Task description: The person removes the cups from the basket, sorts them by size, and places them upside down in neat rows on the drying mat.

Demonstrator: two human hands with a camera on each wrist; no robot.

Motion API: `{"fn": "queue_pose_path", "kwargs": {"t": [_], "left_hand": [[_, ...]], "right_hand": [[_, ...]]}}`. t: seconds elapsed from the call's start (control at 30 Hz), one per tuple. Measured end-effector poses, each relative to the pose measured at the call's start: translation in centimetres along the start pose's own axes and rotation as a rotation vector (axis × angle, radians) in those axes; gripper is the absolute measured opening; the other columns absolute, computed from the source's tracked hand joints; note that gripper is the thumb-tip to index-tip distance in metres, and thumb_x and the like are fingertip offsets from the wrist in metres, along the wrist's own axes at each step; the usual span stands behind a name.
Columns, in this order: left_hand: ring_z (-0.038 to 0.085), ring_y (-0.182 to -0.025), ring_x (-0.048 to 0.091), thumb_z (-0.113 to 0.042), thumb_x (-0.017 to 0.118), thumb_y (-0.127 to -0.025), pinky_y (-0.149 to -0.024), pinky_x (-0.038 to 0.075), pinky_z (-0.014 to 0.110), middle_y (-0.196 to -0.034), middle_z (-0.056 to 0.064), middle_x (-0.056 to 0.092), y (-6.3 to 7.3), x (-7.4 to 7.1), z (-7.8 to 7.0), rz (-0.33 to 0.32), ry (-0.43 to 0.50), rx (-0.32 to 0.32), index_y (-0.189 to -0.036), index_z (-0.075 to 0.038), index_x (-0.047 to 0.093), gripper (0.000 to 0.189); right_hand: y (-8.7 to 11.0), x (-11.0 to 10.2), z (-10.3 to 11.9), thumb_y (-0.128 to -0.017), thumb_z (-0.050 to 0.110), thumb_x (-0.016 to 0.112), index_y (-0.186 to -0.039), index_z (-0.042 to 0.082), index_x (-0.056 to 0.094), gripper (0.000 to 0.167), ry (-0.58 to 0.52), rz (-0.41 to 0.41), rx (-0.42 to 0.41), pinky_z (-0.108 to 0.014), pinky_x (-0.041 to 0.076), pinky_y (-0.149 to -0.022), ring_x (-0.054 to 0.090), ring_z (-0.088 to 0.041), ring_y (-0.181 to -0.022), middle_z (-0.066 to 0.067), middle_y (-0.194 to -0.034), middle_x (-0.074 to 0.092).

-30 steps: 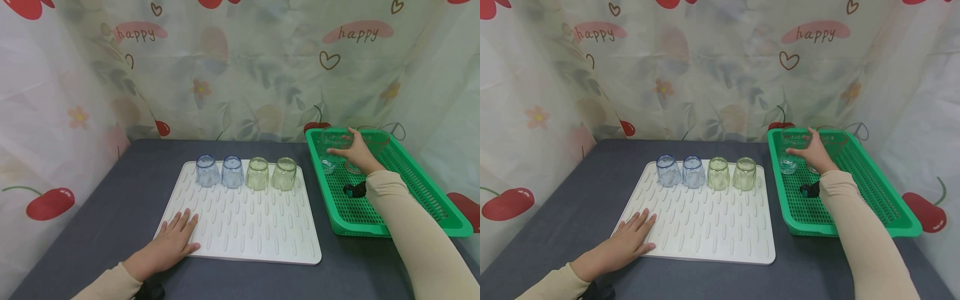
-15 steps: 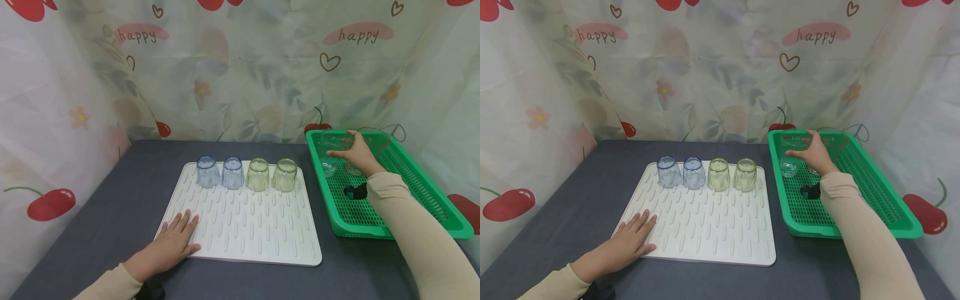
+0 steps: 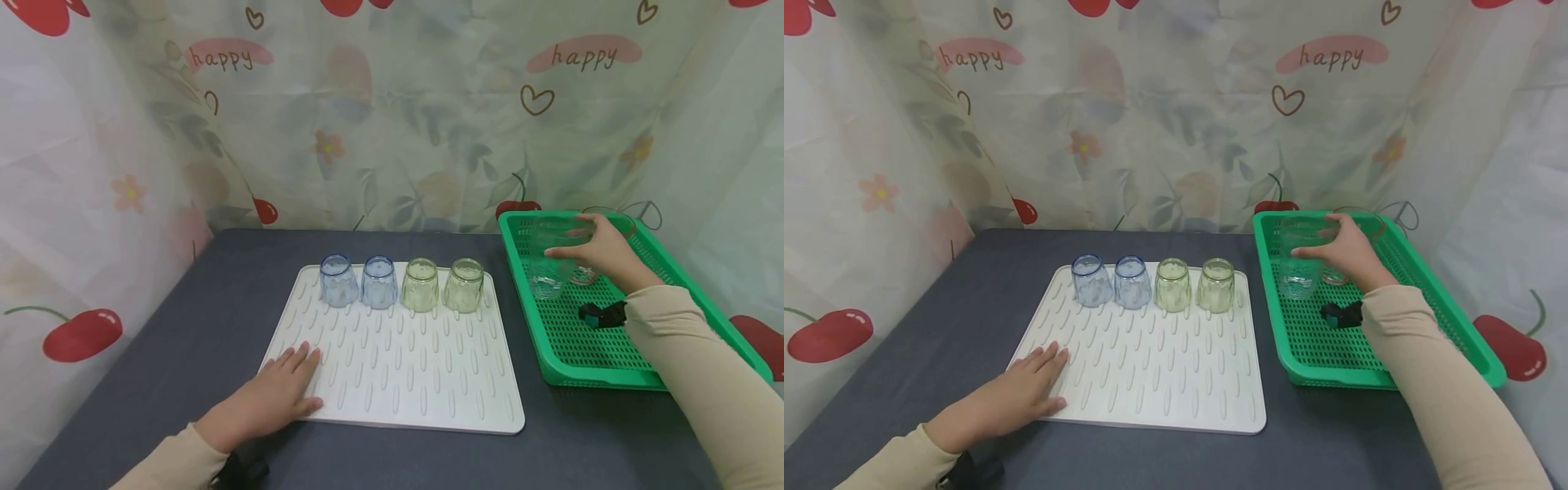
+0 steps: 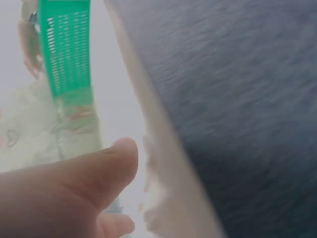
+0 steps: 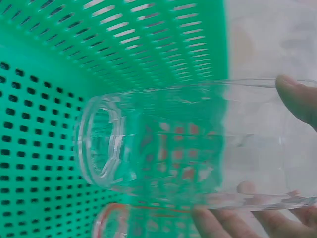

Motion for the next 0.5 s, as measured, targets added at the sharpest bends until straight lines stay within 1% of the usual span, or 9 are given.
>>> {"fn": "queue_pose_path", "kwargs": {"t": [0.1, 0.13, 0.17, 0.2, 0.27, 0.3, 0.33, 0.4, 0.5], "left_hand": [[0.048, -0.136, 0.036, -0.037, 0.064, -0.092, -0.107, 0.031, 0.061, -0.147, 0.03, 0.038, 0.0, -1.1, -0.1, -0.024, -0.018, 0.019, -0.145, 0.005, 0.037, 0.073], [0.048, -0.135, 0.037, -0.037, 0.064, -0.092, -0.107, 0.032, 0.06, -0.146, 0.031, 0.039, 0.0, -1.6, -0.2, -0.031, -0.018, 0.021, -0.145, 0.005, 0.037, 0.073], [0.047, -0.135, 0.038, -0.038, 0.063, -0.093, -0.107, 0.033, 0.059, -0.146, 0.031, 0.039, 0.0, -2.1, -0.2, -0.036, -0.014, 0.021, -0.146, 0.005, 0.036, 0.073], [0.047, -0.135, 0.038, -0.038, 0.062, -0.093, -0.107, 0.033, 0.058, -0.146, 0.03, 0.04, 0.1, -2.6, -0.3, -0.042, -0.007, 0.021, -0.146, 0.004, 0.035, 0.073], [0.045, -0.136, 0.037, -0.04, 0.059, -0.095, -0.108, 0.032, 0.058, -0.148, 0.029, 0.038, 0.1, -3.7, -0.4, -0.047, 0.018, 0.01, -0.149, 0.001, 0.032, 0.073], [0.044, -0.137, 0.036, -0.041, 0.059, -0.095, -0.108, 0.032, 0.058, -0.149, 0.028, 0.037, 0.2, -4.3, -0.5, -0.05, 0.04, 0.004, -0.15, 0.0, 0.031, 0.073], [0.044, -0.138, 0.035, -0.042, 0.058, -0.096, -0.109, 0.031, 0.058, -0.15, 0.026, 0.036, 0.2, -4.9, -0.5, -0.052, 0.067, -0.006, -0.151, -0.002, 0.029, 0.074], [0.042, -0.139, 0.034, -0.044, 0.056, -0.096, -0.109, 0.031, 0.058, -0.152, 0.024, 0.034, 0.4, -6.3, -0.8, -0.081, 0.096, -0.005, -0.152, -0.004, 0.027, 0.074], [0.039, -0.14, 0.035, -0.044, 0.056, -0.097, -0.109, 0.032, 0.057, -0.154, 0.019, 0.034, 0.8, -8.4, -1.4, -0.148, 0.137, 0.005, -0.153, -0.006, 0.026, 0.074]], "right_hand": [[0.7, -1.0, 0.7, -0.081, 0.053, 0.072, -0.155, 0.005, -0.003, 0.116, -0.004, -0.005, -0.017, -0.055, 0.048, -0.089, 0.051, -0.047, -0.119, -0.029, -0.15, 0.032], [0.9, -1.3, 0.9, -0.081, 0.054, 0.072, -0.155, 0.005, -0.002, 0.115, 0.0, -0.012, -0.022, -0.053, 0.047, -0.091, 0.053, -0.046, -0.118, -0.028, -0.15, 0.033], [1.1, -1.7, 1.2, -0.081, 0.053, 0.072, -0.155, 0.005, -0.001, 0.115, -0.011, -0.018, -0.025, -0.051, 0.048, -0.091, 0.053, -0.045, -0.117, -0.029, -0.15, 0.033], [1.4, -2.1, 1.4, -0.081, 0.053, 0.072, -0.155, 0.006, 0.0, 0.115, -0.016, -0.031, -0.023, -0.046, 0.051, -0.089, 0.058, -0.041, -0.112, -0.027, -0.149, 0.034], [1.8, -2.9, 1.8, -0.08, 0.053, 0.073, -0.156, 0.007, 0.0, 0.114, -0.03, -0.055, -0.024, -0.034, 0.054, -0.082, 0.066, -0.023, -0.099, -0.025, -0.148, 0.036], [2.0, -3.2, 2.0, -0.08, 0.053, 0.072, -0.156, 0.008, 0.001, 0.114, -0.029, -0.068, -0.023, -0.029, 0.054, -0.079, 0.065, -0.014, -0.095, -0.024, -0.148, 0.037], [2.2, -3.5, 2.2, -0.08, 0.054, 0.072, -0.156, 0.01, 0.001, 0.113, -0.031, -0.08, -0.023, -0.027, 0.053, -0.079, 0.063, -0.012, -0.097, -0.023, -0.148, 0.037], [2.7, -4.0, 2.7, -0.08, 0.053, 0.072, -0.157, 0.015, 0.002, 0.111, -0.039, -0.108, -0.022, -0.025, 0.048, -0.079, 0.058, -0.009, -0.102, -0.018, -0.147, 0.038], [3.5, -4.5, 3.8, -0.081, 0.051, 0.072, -0.157, 0.022, 0.003, 0.106, -0.064, -0.129, -0.042, -0.022, 0.046, -0.08, 0.055, -0.008, -0.108, -0.016, -0.149, 0.038]]}}
Point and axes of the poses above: each hand's wrist, its own y-axis away from the middle knuckle, its own x-axis out of the palm, z = x × y, the point moved 9 cm from there along -y, towards the middle knuckle
